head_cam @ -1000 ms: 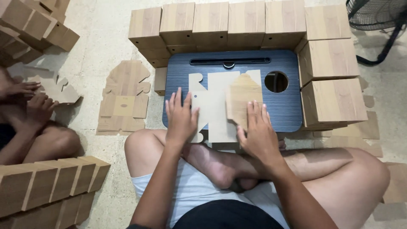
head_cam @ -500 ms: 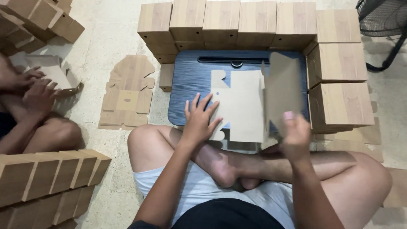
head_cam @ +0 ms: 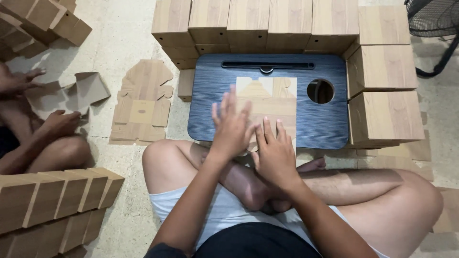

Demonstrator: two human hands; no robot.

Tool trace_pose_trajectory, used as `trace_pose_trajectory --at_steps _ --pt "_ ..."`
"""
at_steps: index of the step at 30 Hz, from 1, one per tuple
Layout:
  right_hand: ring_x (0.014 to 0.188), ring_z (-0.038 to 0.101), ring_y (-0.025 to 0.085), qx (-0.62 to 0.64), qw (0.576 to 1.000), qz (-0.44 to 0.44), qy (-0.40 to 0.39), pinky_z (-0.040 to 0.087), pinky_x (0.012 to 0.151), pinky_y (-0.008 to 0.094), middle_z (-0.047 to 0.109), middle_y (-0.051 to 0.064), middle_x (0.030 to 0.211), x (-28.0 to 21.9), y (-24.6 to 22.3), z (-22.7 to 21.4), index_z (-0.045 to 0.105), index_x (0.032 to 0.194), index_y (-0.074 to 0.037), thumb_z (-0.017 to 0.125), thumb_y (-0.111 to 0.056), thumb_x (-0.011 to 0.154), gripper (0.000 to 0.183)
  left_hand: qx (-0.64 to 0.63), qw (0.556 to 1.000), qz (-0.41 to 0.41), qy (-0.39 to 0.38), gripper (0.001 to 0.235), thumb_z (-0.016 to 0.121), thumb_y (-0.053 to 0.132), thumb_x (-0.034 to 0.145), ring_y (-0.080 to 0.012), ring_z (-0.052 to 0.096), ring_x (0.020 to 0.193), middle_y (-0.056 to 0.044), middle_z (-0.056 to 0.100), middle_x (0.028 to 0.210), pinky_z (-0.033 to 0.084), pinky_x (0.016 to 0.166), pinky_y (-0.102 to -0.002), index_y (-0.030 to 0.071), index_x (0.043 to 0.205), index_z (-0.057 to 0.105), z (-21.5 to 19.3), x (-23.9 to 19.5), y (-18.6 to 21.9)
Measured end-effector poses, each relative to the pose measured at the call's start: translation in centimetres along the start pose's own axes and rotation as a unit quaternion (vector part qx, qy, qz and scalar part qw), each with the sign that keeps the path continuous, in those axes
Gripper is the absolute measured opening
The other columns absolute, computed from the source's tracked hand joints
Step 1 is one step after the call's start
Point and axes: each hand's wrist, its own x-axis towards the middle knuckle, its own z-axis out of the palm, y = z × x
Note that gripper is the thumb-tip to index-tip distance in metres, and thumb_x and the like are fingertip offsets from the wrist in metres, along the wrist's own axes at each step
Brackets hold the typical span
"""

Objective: The person is folding and assembling cardboard boxes from flat templates on a small lap desk while sitting on the floor.

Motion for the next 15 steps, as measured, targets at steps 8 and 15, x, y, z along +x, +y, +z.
trace_pose_trajectory --at_steps 8,15 --pt "0.156 0.013 0.048 0.054 0.972 -0.019 -0.230 0.011 0.117 0.069 0.023 0.031 0.165 -1.6 3.6 -3.2 0.030 0.155 0.009 0.062 -0.053 0.094 0.092 -0.005 0.991 -0.022 -0.135 0.057 0.053 0.045 0.101 -0.0521 0.022 0.152 -0.030 0.021 0.165 0.021 0.121 -0.064 0.019 0.151 0.051 3.0 0.6 1.6" --pt "0.157 0.018 0.044 0.027 0.990 0.029 -0.138 -0.010 0.116 0.074 0.026 0.033 0.165 1.3 6.0 -0.8 0.034 0.154 0.011 0.051 -0.048 0.101 0.081 0.014 0.992 -0.016 -0.125 0.059 0.054 0.051 0.101 -0.0490 0.021 0.153 -0.028 0.024 0.165 0.019 0.122 -0.062 0.020 0.151 0.052 3.2 0.3 1.4"
